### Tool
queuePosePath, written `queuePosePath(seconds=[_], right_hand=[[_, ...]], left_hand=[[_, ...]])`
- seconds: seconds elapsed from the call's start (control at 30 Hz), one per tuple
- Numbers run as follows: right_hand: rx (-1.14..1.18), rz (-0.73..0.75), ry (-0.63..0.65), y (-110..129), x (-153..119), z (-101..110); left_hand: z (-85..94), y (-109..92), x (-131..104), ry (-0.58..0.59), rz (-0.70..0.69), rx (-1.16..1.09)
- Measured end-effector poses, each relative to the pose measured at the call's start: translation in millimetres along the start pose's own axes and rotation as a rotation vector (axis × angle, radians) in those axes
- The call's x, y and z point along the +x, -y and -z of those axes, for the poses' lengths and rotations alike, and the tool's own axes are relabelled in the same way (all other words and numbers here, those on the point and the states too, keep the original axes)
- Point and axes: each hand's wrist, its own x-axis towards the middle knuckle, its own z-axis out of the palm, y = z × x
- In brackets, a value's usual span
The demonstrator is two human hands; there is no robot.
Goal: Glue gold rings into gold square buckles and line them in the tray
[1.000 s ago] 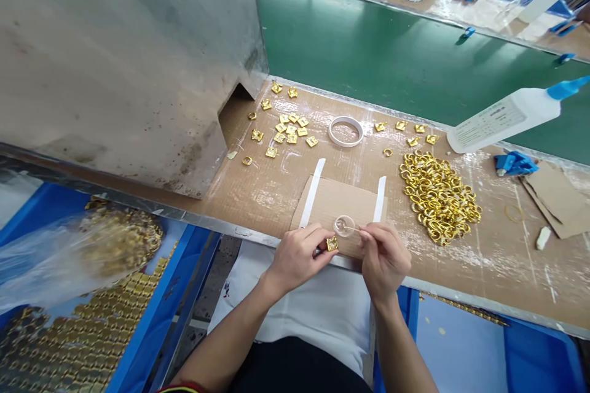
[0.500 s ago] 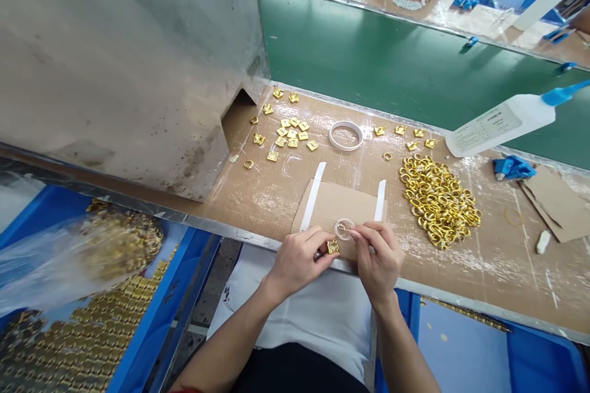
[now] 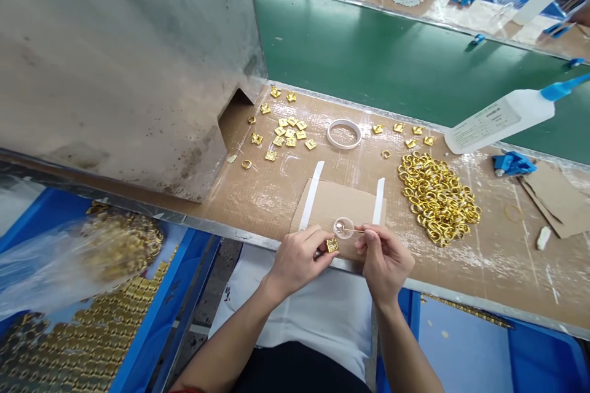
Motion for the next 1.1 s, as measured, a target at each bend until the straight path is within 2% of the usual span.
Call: queuePosePath(seconds=[0.1,0.23,0.5,0.77,1.1], right_hand=[[0.06,0.002,-0.003,3,-7,-1],[0.095,0.021,0.06,1,-19,1],[-0.009,0.063,0.194,-5,-25,8],[-0.072,0.123,0.228,-3,-23,7],[-0.1,0.11,0.21,-4,-24,7]], left_hand=[[0.3,-1,0,-0.001,-0.004,0.015],[1.1,-2,1,0.004,-0.014,0.026],[-0.2,-1,1,-0.009,-0.02,0.016],[-0.9,-2,0,-0.015,-0.013,0.014],[-0.5,-2,0,-0.029,-0.046,0.03]])
